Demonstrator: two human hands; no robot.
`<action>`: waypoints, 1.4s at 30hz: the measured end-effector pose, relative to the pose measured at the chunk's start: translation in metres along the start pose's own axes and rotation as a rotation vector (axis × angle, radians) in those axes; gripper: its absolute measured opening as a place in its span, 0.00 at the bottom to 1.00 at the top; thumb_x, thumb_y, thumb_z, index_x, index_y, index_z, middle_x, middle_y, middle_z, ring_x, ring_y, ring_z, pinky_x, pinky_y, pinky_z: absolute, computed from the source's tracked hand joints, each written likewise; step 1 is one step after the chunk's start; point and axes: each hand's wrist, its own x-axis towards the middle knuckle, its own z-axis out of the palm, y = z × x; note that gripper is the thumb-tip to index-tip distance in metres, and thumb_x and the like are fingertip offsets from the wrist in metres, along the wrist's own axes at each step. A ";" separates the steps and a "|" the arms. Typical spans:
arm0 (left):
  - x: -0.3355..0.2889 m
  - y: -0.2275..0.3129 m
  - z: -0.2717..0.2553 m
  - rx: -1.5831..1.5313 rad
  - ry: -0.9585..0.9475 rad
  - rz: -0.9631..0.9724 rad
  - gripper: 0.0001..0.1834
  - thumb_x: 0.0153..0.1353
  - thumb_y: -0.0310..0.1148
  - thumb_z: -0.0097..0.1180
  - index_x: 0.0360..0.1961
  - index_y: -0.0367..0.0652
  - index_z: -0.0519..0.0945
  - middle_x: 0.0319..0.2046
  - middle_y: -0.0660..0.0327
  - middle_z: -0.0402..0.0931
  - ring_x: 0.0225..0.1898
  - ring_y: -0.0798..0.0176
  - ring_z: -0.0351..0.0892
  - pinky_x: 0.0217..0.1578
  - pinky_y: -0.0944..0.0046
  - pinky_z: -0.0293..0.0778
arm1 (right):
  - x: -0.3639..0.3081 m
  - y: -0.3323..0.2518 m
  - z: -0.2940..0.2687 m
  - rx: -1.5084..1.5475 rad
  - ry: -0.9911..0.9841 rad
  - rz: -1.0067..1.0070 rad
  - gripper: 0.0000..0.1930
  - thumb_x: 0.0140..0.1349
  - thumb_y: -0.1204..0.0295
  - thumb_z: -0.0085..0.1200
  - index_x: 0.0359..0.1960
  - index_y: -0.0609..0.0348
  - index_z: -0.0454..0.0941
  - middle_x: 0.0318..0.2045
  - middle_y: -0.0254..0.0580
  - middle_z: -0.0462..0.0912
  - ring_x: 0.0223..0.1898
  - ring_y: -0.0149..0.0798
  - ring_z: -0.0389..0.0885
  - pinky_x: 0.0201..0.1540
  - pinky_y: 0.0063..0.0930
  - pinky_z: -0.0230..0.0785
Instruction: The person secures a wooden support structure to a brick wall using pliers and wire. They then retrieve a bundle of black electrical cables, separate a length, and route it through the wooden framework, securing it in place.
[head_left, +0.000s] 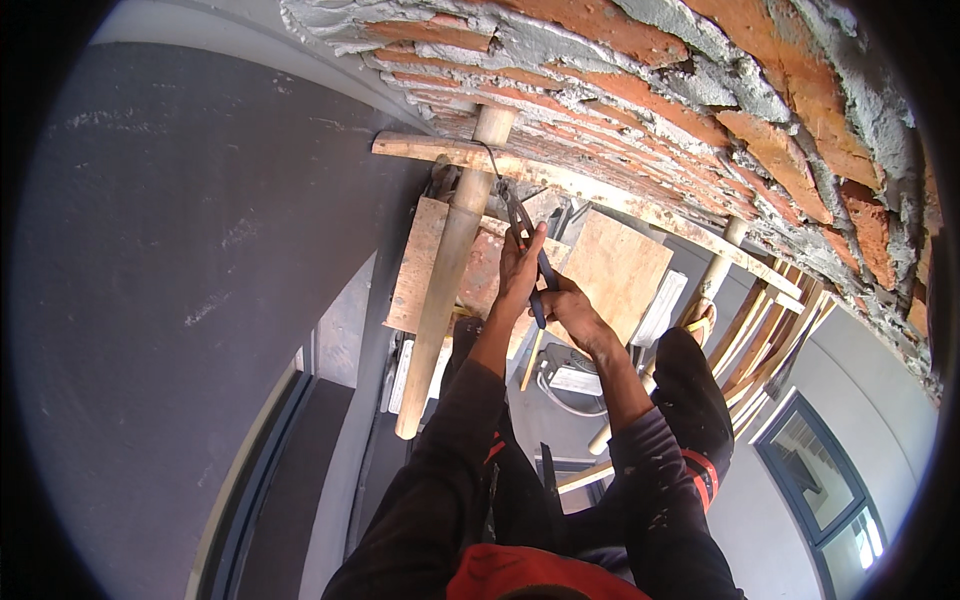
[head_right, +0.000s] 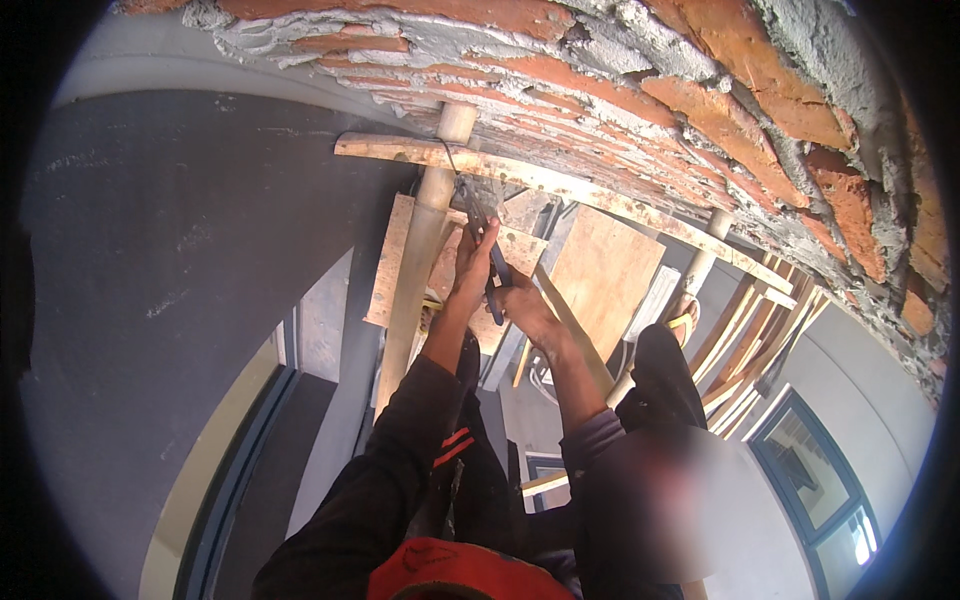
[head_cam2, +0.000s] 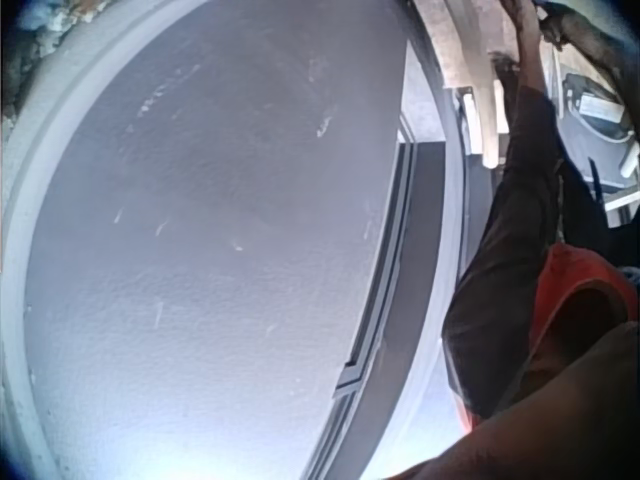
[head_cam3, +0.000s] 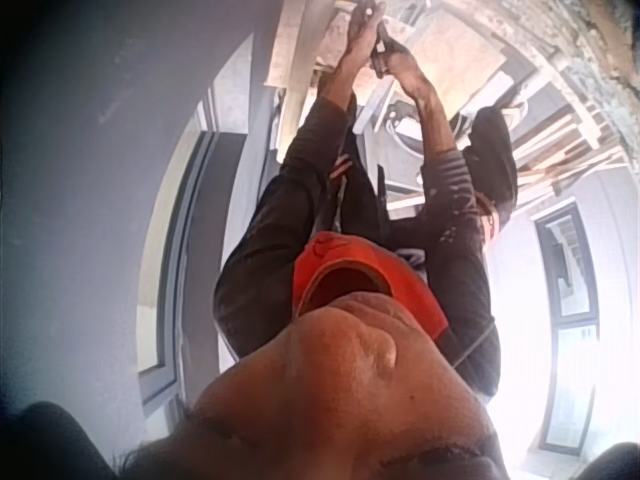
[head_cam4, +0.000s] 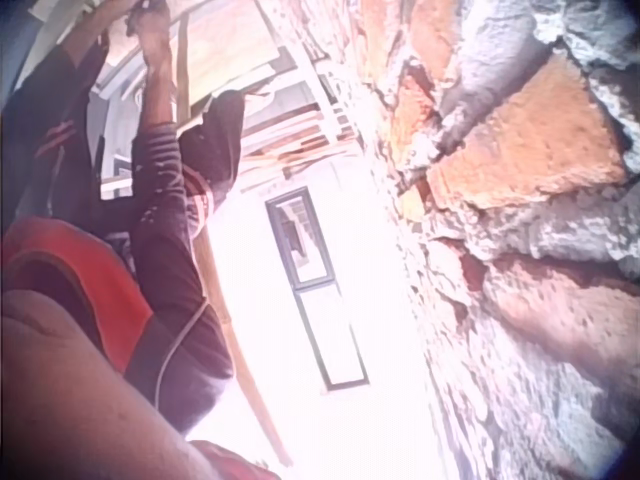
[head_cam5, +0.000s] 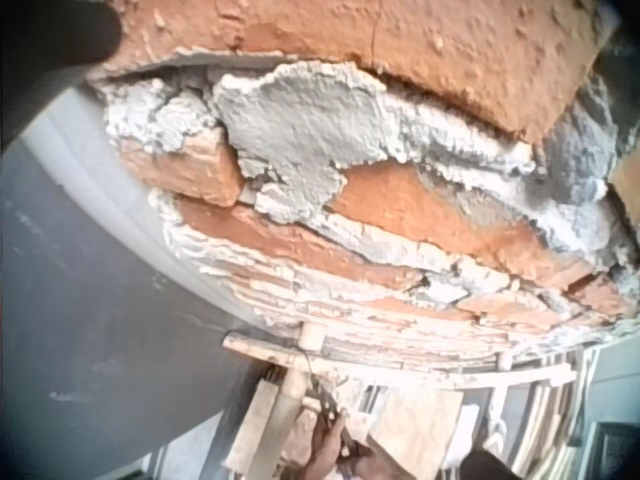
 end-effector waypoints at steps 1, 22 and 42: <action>0.000 0.001 -0.001 0.013 -0.008 0.005 0.34 0.53 0.56 0.58 0.50 0.39 0.68 0.35 0.58 0.69 0.38 0.60 0.69 0.41 0.60 0.66 | 0.002 0.001 -0.001 -0.002 -0.002 -0.014 0.21 0.52 0.78 0.46 0.51 0.68 0.66 0.27 0.39 0.73 0.25 0.29 0.69 0.28 0.23 0.65; -0.028 -0.058 0.015 0.157 -0.163 -0.205 0.29 0.50 0.50 0.64 0.46 0.40 0.74 0.35 0.59 0.75 0.37 0.68 0.73 0.37 0.66 0.68 | -0.052 0.081 -0.019 -0.015 0.168 0.095 0.33 0.60 0.66 0.49 0.66 0.55 0.51 0.38 0.49 0.76 0.40 0.44 0.80 0.39 0.40 0.73; -0.051 -0.080 -0.030 -0.206 -0.218 -0.179 0.23 0.50 0.17 0.53 0.48 0.43 0.66 0.31 0.60 0.71 0.27 0.65 0.75 0.26 0.64 0.75 | -0.204 -0.004 -0.053 -1.128 0.093 -0.211 0.33 0.61 0.53 0.47 0.63 0.58 0.56 0.54 0.60 0.66 0.51 0.57 0.72 0.54 0.44 0.65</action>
